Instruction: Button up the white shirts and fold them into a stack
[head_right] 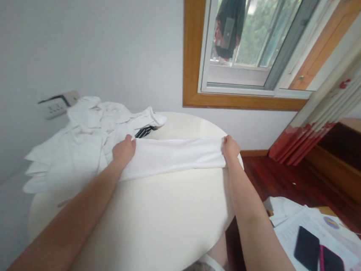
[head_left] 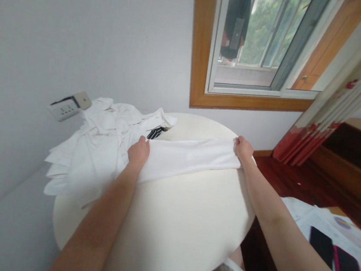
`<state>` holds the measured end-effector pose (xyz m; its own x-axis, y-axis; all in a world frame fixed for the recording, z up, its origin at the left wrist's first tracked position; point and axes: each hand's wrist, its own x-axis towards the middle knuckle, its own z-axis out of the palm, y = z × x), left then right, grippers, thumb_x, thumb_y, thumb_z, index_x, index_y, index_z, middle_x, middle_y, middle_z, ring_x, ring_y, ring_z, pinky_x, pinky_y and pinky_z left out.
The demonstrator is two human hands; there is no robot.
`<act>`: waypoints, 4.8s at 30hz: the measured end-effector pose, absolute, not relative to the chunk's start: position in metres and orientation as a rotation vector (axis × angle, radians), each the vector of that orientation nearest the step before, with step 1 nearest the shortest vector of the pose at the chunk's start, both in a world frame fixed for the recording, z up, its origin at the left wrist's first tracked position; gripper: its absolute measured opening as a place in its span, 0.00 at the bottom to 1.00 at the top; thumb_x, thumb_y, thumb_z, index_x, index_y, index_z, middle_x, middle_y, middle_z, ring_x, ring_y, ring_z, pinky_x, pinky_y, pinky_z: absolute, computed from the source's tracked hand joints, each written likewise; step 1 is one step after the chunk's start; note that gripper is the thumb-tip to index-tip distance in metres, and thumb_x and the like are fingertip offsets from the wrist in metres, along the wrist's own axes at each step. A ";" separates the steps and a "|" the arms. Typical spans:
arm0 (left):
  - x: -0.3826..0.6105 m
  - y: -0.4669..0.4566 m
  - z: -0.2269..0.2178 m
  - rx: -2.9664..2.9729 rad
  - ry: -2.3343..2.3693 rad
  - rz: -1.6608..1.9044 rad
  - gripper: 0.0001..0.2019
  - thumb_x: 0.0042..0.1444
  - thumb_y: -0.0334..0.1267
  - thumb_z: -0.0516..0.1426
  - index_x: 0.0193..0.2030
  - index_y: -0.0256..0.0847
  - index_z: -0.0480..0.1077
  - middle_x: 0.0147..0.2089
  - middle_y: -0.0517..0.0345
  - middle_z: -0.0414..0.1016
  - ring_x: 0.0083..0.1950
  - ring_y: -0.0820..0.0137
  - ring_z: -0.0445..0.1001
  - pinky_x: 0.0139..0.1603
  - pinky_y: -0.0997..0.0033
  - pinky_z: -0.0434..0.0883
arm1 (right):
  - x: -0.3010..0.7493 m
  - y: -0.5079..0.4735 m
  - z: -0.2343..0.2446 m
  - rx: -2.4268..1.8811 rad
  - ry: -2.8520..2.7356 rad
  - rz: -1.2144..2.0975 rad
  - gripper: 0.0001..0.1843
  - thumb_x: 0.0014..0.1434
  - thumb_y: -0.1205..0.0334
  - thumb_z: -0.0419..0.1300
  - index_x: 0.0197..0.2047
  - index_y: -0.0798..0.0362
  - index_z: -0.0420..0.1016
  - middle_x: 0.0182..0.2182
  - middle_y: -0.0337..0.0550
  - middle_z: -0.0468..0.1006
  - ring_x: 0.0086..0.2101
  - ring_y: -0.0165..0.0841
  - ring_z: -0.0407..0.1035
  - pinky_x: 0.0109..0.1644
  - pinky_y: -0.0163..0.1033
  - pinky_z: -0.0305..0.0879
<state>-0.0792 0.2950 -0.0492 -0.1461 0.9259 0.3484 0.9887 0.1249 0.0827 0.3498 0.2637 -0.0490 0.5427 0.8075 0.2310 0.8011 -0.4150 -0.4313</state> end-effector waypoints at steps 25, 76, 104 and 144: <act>-0.079 0.292 -0.049 -1.940 -2.135 -0.407 0.18 0.66 0.37 0.41 0.55 0.34 0.64 0.39 0.41 0.79 0.43 0.53 0.79 0.39 0.62 0.70 | 0.343 0.223 -0.038 -2.485 -1.420 -0.164 0.24 0.70 0.55 0.40 0.54 0.56 0.71 0.43 0.61 0.79 0.45 0.46 0.74 0.45 0.47 0.67; -0.012 0.275 -0.066 -2.577 -1.927 -0.104 0.34 0.62 0.64 0.33 0.71 0.58 0.49 0.76 0.61 0.40 0.75 0.52 0.39 0.67 0.28 0.39 | 0.237 0.283 -0.070 -1.895 -2.326 0.086 0.37 0.66 0.35 0.34 0.71 0.43 0.53 0.71 0.41 0.47 0.69 0.41 0.40 0.68 0.63 0.36; -0.077 0.253 -0.075 -2.142 -1.976 -0.417 0.29 0.65 0.53 0.43 0.66 0.42 0.63 0.71 0.42 0.54 0.72 0.50 0.50 0.66 0.47 0.55 | 0.346 0.275 -0.071 -2.252 -1.944 -0.343 0.31 0.68 0.46 0.39 0.68 0.49 0.60 0.70 0.52 0.51 0.68 0.51 0.43 0.65 0.70 0.38; -0.081 0.254 -0.073 -2.190 -1.928 -0.348 0.28 0.65 0.50 0.43 0.66 0.41 0.63 0.70 0.43 0.57 0.72 0.50 0.52 0.67 0.49 0.56 | 0.311 0.250 -0.080 -2.282 -1.922 -0.063 0.38 0.65 0.36 0.35 0.69 0.48 0.58 0.70 0.49 0.52 0.67 0.46 0.46 0.67 0.61 0.42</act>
<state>-0.0814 0.2538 -0.0731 0.1198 0.9441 0.3072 0.9919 -0.1270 0.0034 0.3106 0.2497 -0.0803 0.1742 0.9757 0.1332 0.9823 -0.1628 -0.0925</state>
